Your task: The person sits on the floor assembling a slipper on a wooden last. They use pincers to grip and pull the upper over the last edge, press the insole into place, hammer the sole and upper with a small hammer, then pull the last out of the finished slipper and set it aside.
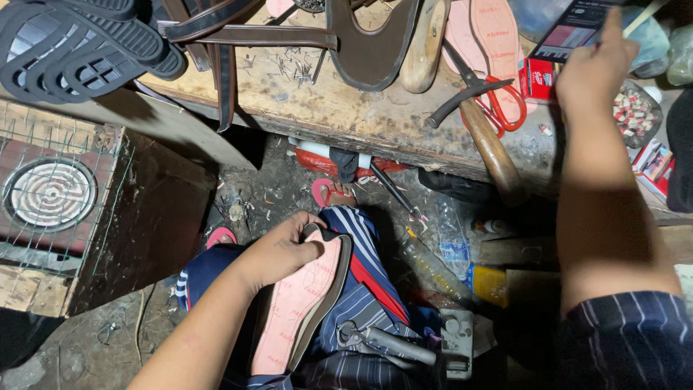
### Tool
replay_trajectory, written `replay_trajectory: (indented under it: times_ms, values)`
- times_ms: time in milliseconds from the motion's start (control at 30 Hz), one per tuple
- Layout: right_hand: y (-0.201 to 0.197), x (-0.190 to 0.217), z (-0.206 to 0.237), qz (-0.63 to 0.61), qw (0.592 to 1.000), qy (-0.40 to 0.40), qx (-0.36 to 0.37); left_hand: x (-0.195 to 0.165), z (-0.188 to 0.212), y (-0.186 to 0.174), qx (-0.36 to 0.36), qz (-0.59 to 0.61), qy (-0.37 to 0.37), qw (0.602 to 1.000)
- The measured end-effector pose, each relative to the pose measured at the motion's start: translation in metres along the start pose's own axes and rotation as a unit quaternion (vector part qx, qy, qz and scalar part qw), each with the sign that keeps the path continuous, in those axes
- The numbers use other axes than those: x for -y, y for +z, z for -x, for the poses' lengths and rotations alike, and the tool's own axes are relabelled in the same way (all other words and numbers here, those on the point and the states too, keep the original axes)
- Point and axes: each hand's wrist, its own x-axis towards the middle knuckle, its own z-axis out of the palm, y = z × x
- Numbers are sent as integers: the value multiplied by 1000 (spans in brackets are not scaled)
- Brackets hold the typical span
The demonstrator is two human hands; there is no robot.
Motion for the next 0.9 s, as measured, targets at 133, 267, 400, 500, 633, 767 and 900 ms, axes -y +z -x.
replay_trajectory:
  times_ms: [133, 267, 400, 500, 633, 767, 900]
  values:
    - [6, 22, 6, -429, 819, 373, 75, 1, -1, -1, -3, -3, 1, 1000]
    - [16, 33, 11, -465, 781, 390, 148, 4, -1, -1, -1, 10, 4, 1000]
    - [23, 32, 4, -482, 771, 387, 154, 6, -1, -3, -2, 9, 1, 1000]
    - [24, 33, -2, -508, 764, 371, 144, 6, -1, -4, 1, 15, 11, 1000]
    - [22, 41, -5, -521, 764, 358, 129, 6, -2, -4, 7, 16, 1, 1000]
    - [22, 49, -2, -532, 763, 347, 123, 5, -1, -5, 9, 16, 4, 1000]
    - [29, 47, 6, -530, 753, 377, 95, 3, 0, -5, 1, -18, 0, 1000]
